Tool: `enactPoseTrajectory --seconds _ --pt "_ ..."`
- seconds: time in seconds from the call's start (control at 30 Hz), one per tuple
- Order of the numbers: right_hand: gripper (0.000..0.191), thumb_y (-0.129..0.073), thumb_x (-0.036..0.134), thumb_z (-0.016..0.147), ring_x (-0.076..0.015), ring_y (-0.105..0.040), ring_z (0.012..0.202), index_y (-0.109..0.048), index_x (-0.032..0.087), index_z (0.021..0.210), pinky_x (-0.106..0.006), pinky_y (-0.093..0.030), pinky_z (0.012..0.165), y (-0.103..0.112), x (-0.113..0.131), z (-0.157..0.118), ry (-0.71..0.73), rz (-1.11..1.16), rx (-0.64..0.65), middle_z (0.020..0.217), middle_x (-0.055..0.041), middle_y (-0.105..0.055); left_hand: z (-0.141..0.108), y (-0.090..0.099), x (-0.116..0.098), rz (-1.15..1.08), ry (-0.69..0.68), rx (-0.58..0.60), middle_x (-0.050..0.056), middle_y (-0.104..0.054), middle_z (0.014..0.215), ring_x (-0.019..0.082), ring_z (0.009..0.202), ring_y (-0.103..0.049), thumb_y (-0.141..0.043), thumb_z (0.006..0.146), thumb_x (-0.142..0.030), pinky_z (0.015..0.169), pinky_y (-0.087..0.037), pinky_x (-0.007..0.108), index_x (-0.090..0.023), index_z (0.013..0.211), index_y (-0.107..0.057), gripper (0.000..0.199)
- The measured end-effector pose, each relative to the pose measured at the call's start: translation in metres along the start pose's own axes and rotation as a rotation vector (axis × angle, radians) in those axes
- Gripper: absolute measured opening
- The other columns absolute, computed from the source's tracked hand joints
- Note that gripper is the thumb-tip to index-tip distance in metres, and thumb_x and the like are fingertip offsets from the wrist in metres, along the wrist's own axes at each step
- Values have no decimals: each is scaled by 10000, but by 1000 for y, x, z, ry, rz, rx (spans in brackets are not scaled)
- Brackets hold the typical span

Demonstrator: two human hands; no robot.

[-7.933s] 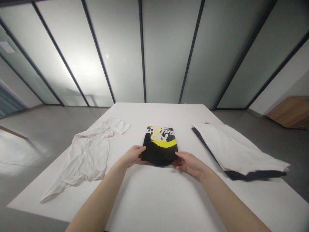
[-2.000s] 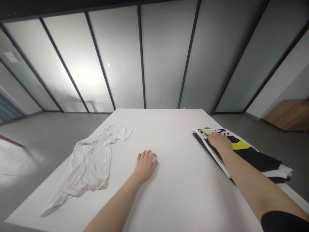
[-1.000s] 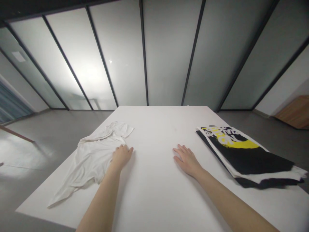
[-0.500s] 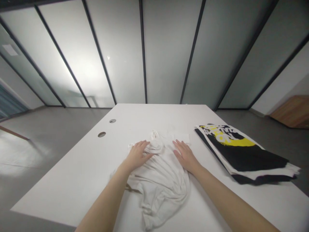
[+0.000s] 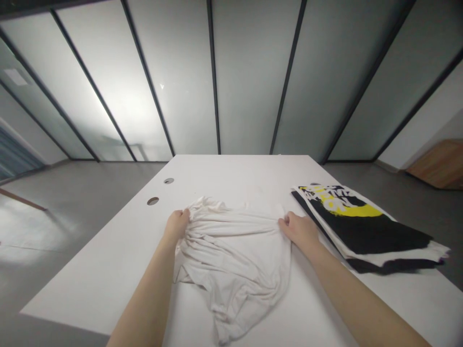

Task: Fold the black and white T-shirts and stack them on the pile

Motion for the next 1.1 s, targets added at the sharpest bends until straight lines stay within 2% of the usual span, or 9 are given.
enactPoseTrajectory --seconds 0.1,0.2,0.43,0.5,0.57,0.67,0.8,0.9,1.1 --pt "473 -566 348 966 -343 -699 1045 -621 137 1386 -388 -472 843 -6 -8 5 -32 59 -122 1137 -188 -745 1 -2 6 37 -51 -136 126 -759 950 278 904 -702 -469 926 -261 774 -485 342 -167 1045 -721 294" --pt "652 -572 267 936 -344 -633 1210 -454 82 1549 -392 -461 965 -17 -12 10 12 116 -233 1360 -244 -635 -1 -14 1 58 -268 -283 170 -714 1262 286 1148 -673 -503 902 -194 1004 -497 402 -168 1306 -633 425" --pt "505 -541 398 987 -386 -592 1171 -612 138 1414 -471 -444 962 -17 -1 0 102 198 -329 1336 -238 -638 -21 -27 -24 202 -541 -150 118 -736 1101 299 1063 -664 -655 932 -407 1001 -485 426 -222 1072 -732 244" --pt "381 -512 418 1013 -316 -637 1054 -698 177 1242 -397 -459 895 -8 18 -15 283 303 -251 1179 -173 -711 -27 -23 -32 239 -534 -37 88 -736 894 269 926 -678 -631 952 -417 890 -490 374 -218 874 -729 236" --pt "352 -472 470 1044 -236 -657 818 -724 225 1024 -320 -446 747 -1 43 -33 450 375 12 903 -71 -742 -34 -20 -39 239 -540 73 64 -718 770 238 820 -681 -586 981 -410 788 -474 329 -218 779 -706 304" --pt "371 -483 517 1045 -231 -672 751 -715 233 991 -310 -418 685 4 70 -54 439 289 167 842 -55 -754 -42 -19 -46 257 -563 150 60 -755 808 227 817 -706 -576 988 -404 754 -473 308 -225 830 -736 287" --pt "429 -467 514 1059 -299 -671 1116 -695 208 1253 -372 -458 936 -4 70 -48 403 172 21 1203 -148 -745 -52 -25 -49 331 -598 144 104 -782 1206 290 1197 -686 -508 1039 -458 1032 -489 390 -245 1159 -765 354" --pt "589 -462 531 1048 -366 -505 1395 -548 184 1517 -480 -362 1135 -20 50 -28 341 69 -67 1561 -203 -535 -55 -33 -46 413 -522 127 89 -507 1637 378 1555 -373 -425 1069 -521 1238 -304 590 -307 1425 -658 477" --pt "598 -390 473 1058 -459 -335 1501 -497 179 1568 -633 -265 1190 -40 10 3 165 4 -161 1621 -192 -474 -46 -41 -32 523 -214 26 181 -298 1737 473 1605 -202 -488 1031 -567 1223 -235 709 -295 1599 -483 630"
Point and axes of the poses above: each hand's wrist, its own z-axis towards the middle knuckle, its own y-axis out of the back of the hand, x = y × z, the point moved 1 cm from there along z, towards the middle knuckle
